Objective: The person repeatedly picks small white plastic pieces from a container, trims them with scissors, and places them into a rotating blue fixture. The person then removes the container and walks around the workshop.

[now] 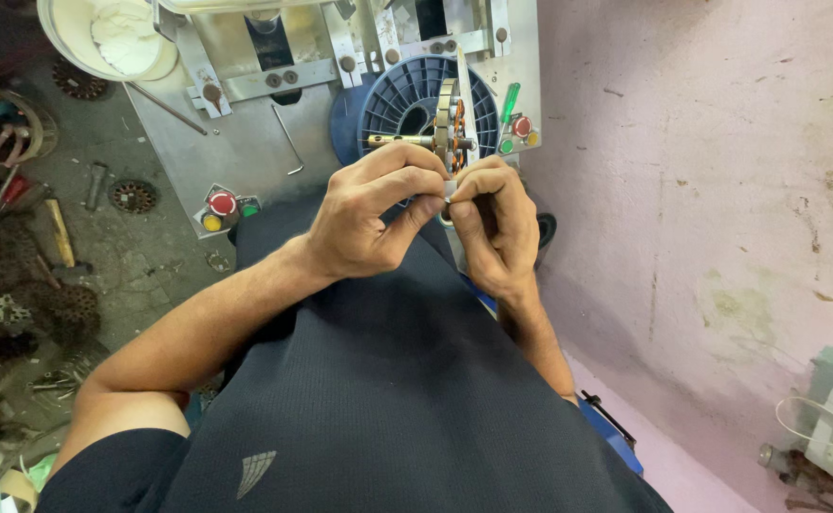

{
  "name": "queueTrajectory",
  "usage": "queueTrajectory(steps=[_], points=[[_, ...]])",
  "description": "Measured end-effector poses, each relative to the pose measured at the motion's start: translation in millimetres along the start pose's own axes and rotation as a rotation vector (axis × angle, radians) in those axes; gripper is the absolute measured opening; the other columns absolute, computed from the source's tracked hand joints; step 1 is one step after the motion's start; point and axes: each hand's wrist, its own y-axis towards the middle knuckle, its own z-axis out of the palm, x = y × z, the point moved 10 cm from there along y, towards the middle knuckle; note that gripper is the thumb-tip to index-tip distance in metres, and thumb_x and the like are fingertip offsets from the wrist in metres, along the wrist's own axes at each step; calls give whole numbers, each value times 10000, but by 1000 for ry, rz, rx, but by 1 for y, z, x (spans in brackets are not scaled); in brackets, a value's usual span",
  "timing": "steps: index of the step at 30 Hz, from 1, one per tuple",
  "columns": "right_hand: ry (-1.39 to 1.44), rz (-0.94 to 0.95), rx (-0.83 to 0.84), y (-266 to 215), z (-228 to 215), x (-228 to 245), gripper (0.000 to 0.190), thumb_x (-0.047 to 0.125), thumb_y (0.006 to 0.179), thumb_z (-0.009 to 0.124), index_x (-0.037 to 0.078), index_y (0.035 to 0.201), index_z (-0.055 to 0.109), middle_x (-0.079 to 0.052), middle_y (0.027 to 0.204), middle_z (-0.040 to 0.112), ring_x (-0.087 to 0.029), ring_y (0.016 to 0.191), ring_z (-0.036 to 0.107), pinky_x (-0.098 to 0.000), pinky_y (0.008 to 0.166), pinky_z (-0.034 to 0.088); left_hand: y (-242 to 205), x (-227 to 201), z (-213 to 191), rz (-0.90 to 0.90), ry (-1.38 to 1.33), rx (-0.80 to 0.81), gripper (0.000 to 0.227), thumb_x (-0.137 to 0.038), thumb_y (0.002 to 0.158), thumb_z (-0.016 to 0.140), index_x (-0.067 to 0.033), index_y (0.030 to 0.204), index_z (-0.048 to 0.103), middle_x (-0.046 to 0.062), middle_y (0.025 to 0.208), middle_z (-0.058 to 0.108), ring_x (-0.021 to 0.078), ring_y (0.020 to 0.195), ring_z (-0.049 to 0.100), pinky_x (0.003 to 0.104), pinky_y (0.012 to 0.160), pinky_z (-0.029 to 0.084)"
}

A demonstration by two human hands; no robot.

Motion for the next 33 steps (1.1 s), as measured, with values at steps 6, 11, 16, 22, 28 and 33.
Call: queueTrajectory(steps=[6, 11, 16, 22, 28, 33], points=[[-496, -268, -148, 3, 0, 36, 271, -55, 982, 734, -8, 1234, 646, -104, 1015, 685, -178, 875, 683, -295, 779, 569, 0, -15, -7, 176, 145, -65, 159, 89, 918, 725, 63, 1044, 632, 158, 1069, 656, 305, 977, 678, 386, 865, 571], [-619, -344, -114, 10, 8, 45, 285, -73, 985, 744, 17, 1240, 654, -116, 1051, 706, -224, 904, 719, -323, 793, 597, 3, -19, -2, 251, 267, -47, 208, 131, 805, 706, 70, 990, 632, 166, 1032, 644, 308, 946, 687, 391, 862, 591], [-541, -192, -65, 14, 2, 36, 279, -30, 962, 771, 27, 1216, 672, -108, 1081, 708, -201, 914, 716, -305, 813, 587, 4, -17, 0, 238, 318, -45, 221, 112, 805, 728, 75, 1001, 632, 167, 1049, 642, 309, 968, 690, 394, 892, 598], [-503, -95, -89, 26, -16, 21, 226, -39, 969, 778, 18, 1160, 673, -88, 1050, 702, -168, 895, 701, -287, 813, 570, 4, 0, -6, 97, 230, -108, 197, 21, 915, 783, 40, 1076, 672, 185, 1145, 666, 228, 914, 697, 327, 819, 602], [-489, -121, -55, 38, -11, 14, 189, -54, 959, 764, 18, 1110, 676, -74, 1021, 692, -167, 872, 681, -295, 783, 554, -1, 37, -11, -181, 52, -169, 182, 0, 953, 767, 30, 1119, 699, 97, 1022, 691, 149, 869, 727, 267, 763, 622], [-512, -152, -9, 41, -5, 18, 160, -63, 986, 752, 38, 1093, 687, -57, 1026, 687, -150, 876, 688, -289, 765, 560, -4, 47, -8, -234, -9, -167, 163, 1, 949, 771, 4, 1107, 731, 97, 981, 727, 148, 833, 752, 250, 732, 629]])
